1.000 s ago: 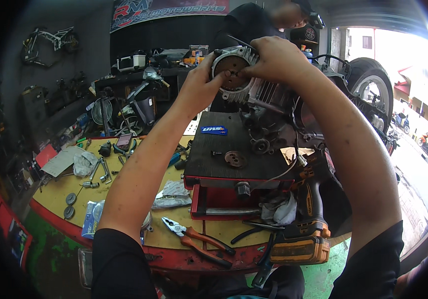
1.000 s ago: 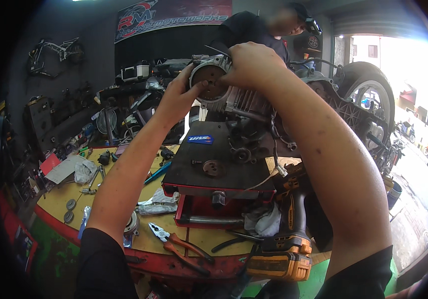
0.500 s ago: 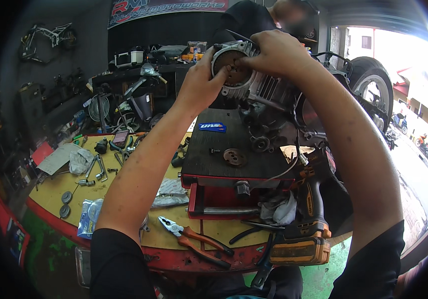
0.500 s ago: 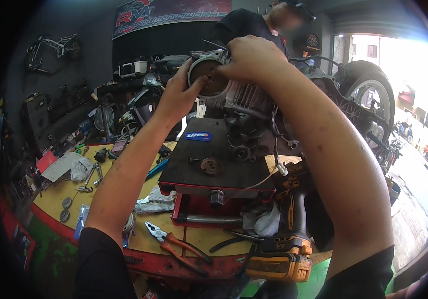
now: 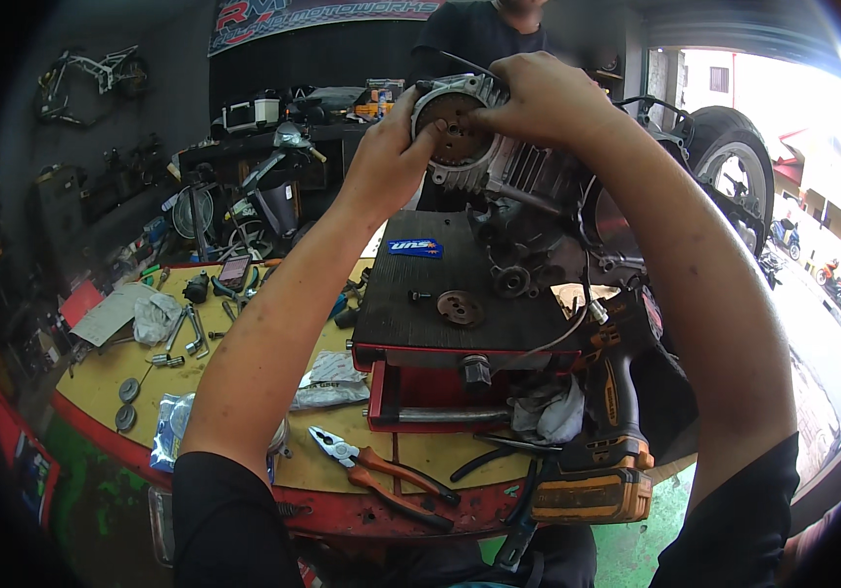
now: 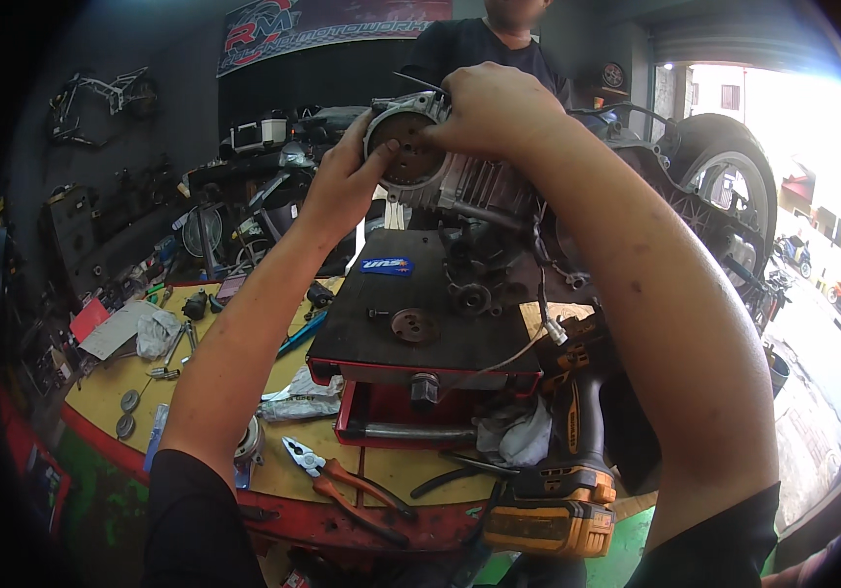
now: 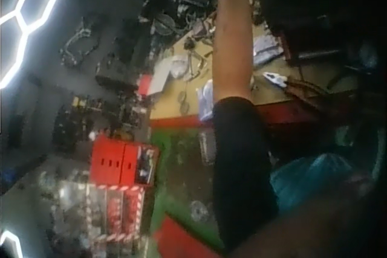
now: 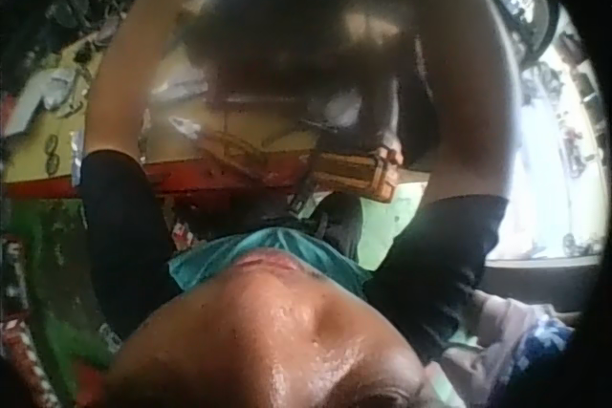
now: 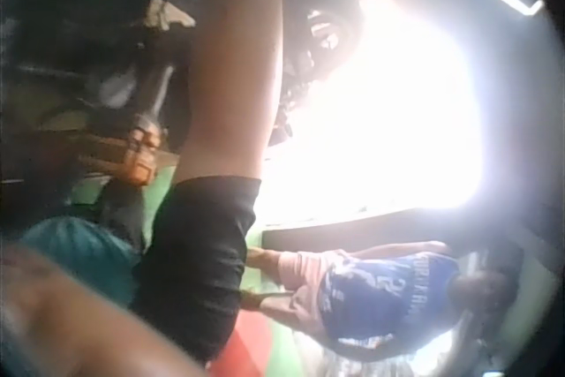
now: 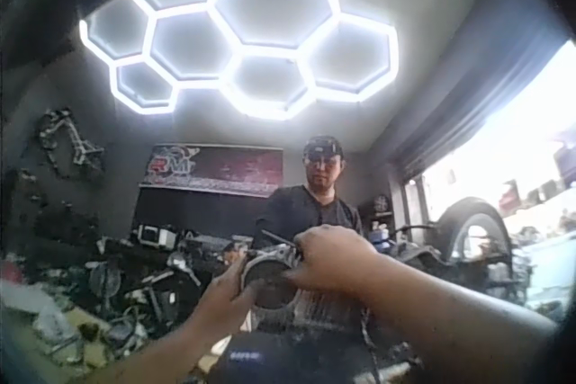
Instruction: The person assembles a motorcycle engine cylinder head by hand, inserting small components and tightening bolts. They use a cordless impact driver to secure the head to the engine block and a headlamp to illuminate the workspace. The task involves precise hand manipulation of engine parts and tools on a cluttered workbench.
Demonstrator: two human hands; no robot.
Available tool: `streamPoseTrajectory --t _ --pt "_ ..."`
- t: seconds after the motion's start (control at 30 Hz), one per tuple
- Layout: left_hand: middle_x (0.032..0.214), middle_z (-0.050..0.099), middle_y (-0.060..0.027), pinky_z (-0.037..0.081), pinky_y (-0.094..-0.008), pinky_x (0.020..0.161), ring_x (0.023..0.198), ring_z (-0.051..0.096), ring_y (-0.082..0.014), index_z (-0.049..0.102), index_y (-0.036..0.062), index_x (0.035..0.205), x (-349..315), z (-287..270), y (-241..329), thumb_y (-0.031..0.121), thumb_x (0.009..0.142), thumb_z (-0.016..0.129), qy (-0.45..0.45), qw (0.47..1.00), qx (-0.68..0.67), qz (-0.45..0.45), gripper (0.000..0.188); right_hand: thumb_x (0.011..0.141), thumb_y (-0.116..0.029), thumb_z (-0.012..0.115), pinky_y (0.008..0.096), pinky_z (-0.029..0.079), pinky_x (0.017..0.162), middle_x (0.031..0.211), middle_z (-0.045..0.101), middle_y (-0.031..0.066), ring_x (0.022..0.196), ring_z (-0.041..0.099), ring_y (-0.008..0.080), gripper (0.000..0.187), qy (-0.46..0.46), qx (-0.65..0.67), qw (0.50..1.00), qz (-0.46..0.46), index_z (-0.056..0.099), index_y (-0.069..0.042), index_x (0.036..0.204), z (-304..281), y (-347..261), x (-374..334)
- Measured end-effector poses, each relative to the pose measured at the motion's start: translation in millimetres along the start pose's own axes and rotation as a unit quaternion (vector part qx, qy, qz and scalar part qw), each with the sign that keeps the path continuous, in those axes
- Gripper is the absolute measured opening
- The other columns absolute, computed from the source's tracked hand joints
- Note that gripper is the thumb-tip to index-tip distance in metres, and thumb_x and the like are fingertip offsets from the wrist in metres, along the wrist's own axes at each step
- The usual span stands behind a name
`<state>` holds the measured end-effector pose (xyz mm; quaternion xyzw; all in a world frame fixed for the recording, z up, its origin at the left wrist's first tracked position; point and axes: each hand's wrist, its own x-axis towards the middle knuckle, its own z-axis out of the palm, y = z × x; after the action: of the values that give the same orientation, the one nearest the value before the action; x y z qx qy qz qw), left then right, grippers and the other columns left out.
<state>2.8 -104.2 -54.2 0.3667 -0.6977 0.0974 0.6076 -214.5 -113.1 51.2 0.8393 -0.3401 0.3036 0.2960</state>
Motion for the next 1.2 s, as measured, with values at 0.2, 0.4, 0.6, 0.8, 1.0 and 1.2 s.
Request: streamPoseTrajectory --t 0.2,0.4,0.6,0.8,1.0,1.2 --pt "0.131 0.072 -0.0265 0.051 -0.0406 0.108 0.126 0.07 -0.0333 0.045 -0.009 0.154 -1 -1 7 0.028 0.106 0.066 -0.005 0.999 0.046 -0.009 0.064 0.077 -0.064 0.077 0.0479 0.06 0.096 0.111 0.078 0.022 0.108 0.076 0.0379 0.074 -0.009 -0.002 1.0 0.013 0.078 0.0 0.114 -3 -3 2" --pt "0.131 0.073 -0.0248 0.051 -0.0396 0.107 0.125 0.071 -0.0316 0.046 -0.0087 0.153 -1 -3 7 0.029 0.105 0.068 -0.016 0.998 0.066 0.005 0.065 0.078 -0.062 0.077 0.0464 0.061 0.093 0.107 0.078 0.0228 0.104 0.077 0.0367 0.072 0.006 0.01 1.0 0.002 0.078 0.002 0.111 1 -1 5" --pt "0.13 0.073 -0.0233 0.051 -0.0415 0.106 0.124 0.069 -0.0336 0.051 -0.0054 0.15 0 -2 9 0.029 0.106 0.066 -0.02 1.0 0.017 0.009 0.058 0.081 -0.053 0.082 0.0465 0.059 0.087 0.091 0.078 0.0208 0.087 0.077 0.0365 0.058 0.038 0.029 0.998 -0.027 0.082 -0.001 0.105 6 6 4" --pt "0.123 0.075 -0.0263 0.052 -0.0465 0.103 0.121 0.07 -0.0434 0.055 -0.0039 0.144 -1 0 4 0.031 0.104 0.063 0.007 0.999 0.028 0.036 0.053 0.077 -0.056 0.08 0.0424 0.062 0.087 0.096 0.079 0.0212 0.093 0.078 0.033 0.067 -0.031 0.063 0.997 -0.024 0.079 0.004 0.107 -2 11 4" --pt "0.117 0.076 -0.0259 0.053 -0.0474 0.101 0.117 0.071 -0.0445 0.057 -0.0036 0.142 1 -1 1 0.03 0.106 0.059 -0.005 0.999 0.016 0.046 0.049 0.085 -0.049 0.076 0.0487 0.054 0.103 0.115 0.074 0.0324 0.112 0.071 0.0453 0.061 -0.078 0.048 0.996 -0.006 0.076 0.007 0.111 -31 -3 -4" --pt "0.122 0.075 -0.0262 0.052 -0.047 0.101 0.119 0.07 -0.0449 0.056 -0.0024 0.143 -1 0 -2 0.031 0.108 0.057 -0.005 0.998 -0.011 0.054 0.048 0.081 -0.05 0.078 0.0442 0.061 0.087 0.096 0.078 0.023 0.093 0.078 0.0353 0.058 -0.023 0.08 0.994 -0.071 0.079 0.003 0.104 -23 3 -14"
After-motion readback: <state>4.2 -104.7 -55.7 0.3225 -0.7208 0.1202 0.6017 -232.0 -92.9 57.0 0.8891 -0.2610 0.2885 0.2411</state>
